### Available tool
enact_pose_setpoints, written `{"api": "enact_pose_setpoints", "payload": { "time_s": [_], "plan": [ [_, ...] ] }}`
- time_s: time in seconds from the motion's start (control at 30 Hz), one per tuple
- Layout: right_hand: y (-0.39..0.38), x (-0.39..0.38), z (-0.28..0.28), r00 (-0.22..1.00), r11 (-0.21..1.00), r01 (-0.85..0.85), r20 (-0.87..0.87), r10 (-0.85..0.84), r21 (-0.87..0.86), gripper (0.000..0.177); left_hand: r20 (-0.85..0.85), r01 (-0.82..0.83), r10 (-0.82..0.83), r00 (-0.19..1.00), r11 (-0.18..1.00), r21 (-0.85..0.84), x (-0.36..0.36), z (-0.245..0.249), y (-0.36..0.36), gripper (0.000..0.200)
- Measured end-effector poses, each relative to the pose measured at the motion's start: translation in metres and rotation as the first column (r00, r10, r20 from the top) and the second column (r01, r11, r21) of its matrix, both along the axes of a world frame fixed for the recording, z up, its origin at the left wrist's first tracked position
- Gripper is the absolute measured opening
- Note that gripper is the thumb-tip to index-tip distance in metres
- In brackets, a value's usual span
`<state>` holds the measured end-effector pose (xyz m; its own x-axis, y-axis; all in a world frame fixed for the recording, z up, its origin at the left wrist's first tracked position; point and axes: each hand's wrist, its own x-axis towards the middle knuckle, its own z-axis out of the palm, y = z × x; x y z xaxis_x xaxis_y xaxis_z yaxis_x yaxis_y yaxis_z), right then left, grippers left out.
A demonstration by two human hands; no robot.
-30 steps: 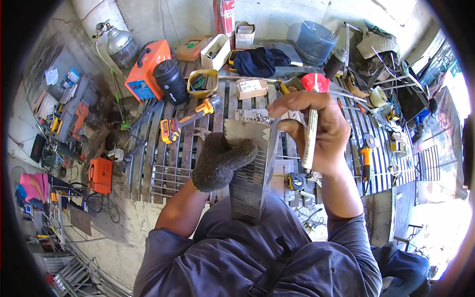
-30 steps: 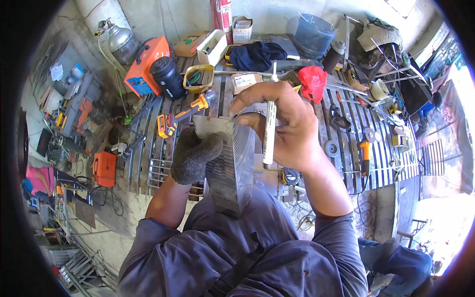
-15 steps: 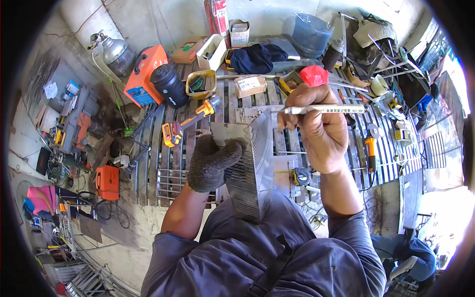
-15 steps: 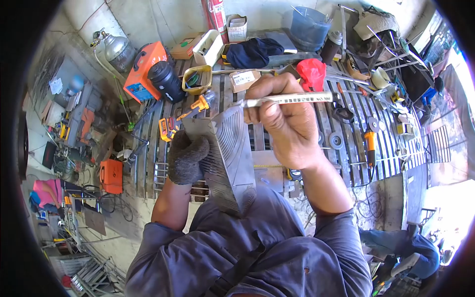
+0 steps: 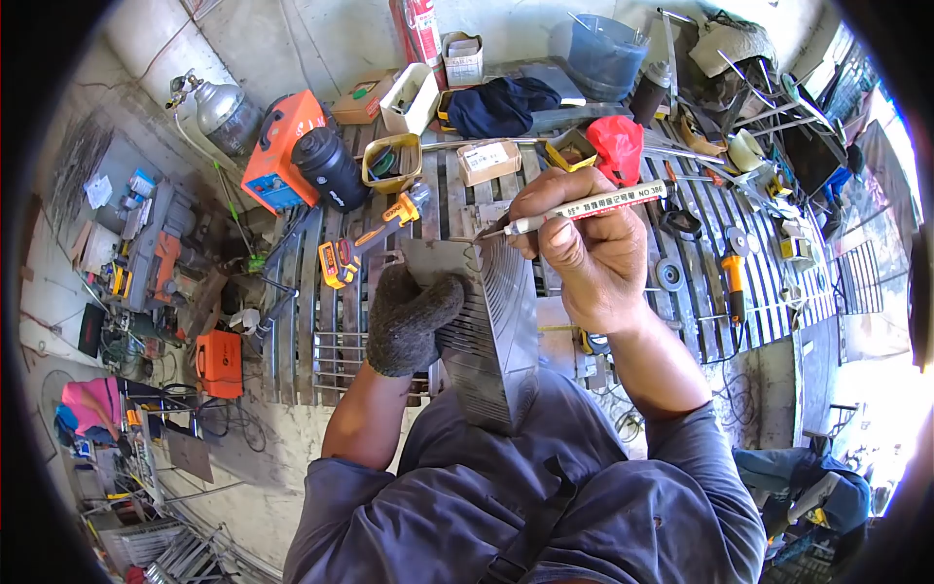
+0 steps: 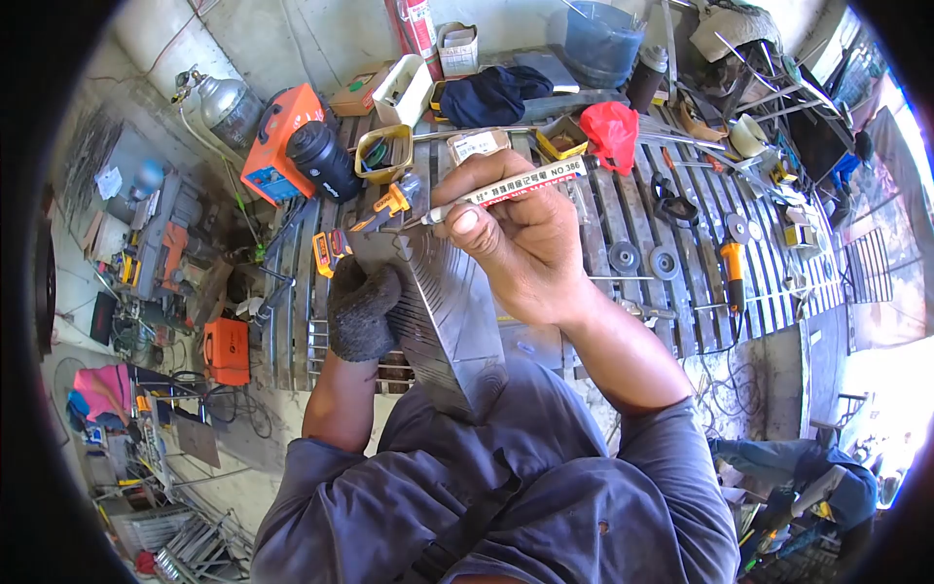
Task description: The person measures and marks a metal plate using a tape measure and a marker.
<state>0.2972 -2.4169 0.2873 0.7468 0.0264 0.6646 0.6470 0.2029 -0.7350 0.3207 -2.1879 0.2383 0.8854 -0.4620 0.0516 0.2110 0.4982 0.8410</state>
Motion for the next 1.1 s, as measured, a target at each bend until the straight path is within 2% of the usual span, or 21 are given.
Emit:
{"api": "enact_pose_setpoints", "payload": {
  "time_s": [0.13, 0.73, 0.93, 1.1],
  "plan": [
    [0.002, -0.004, 0.001, 0.997, 0.999, -0.029, -0.067, 0.032, 0.043, 0.029, 0.013, 0.006, -0.005, 1.0, 0.999, -0.053, 0.0, -0.003, -0.001, 0.033],
    [0.0, -0.001, 0.006, 0.999, 0.999, -0.038, -0.035, 0.039, 0.016, 0.029, 0.049, 0.005, -0.004, 0.999, 1.0, -0.021, -0.001, 0.004, -0.002, 0.03],
    [-0.004, 0.003, 0.009, 0.995, 0.99, 0.083, 0.062, -0.076, -0.115, 0.03, 0.061, 0.0, 0.002, 0.998, 1.0, -0.03, -0.003, 0.005, -0.003, 0.029],
    [-0.008, 0.0, 0.013, 0.996, 0.984, 0.088, 0.028, -0.085, -0.154, 0.029, 0.045, -0.01, 0.012, 0.999, 0.999, -0.033, -0.004, 0.007, -0.003, 0.028]
  ]
}}
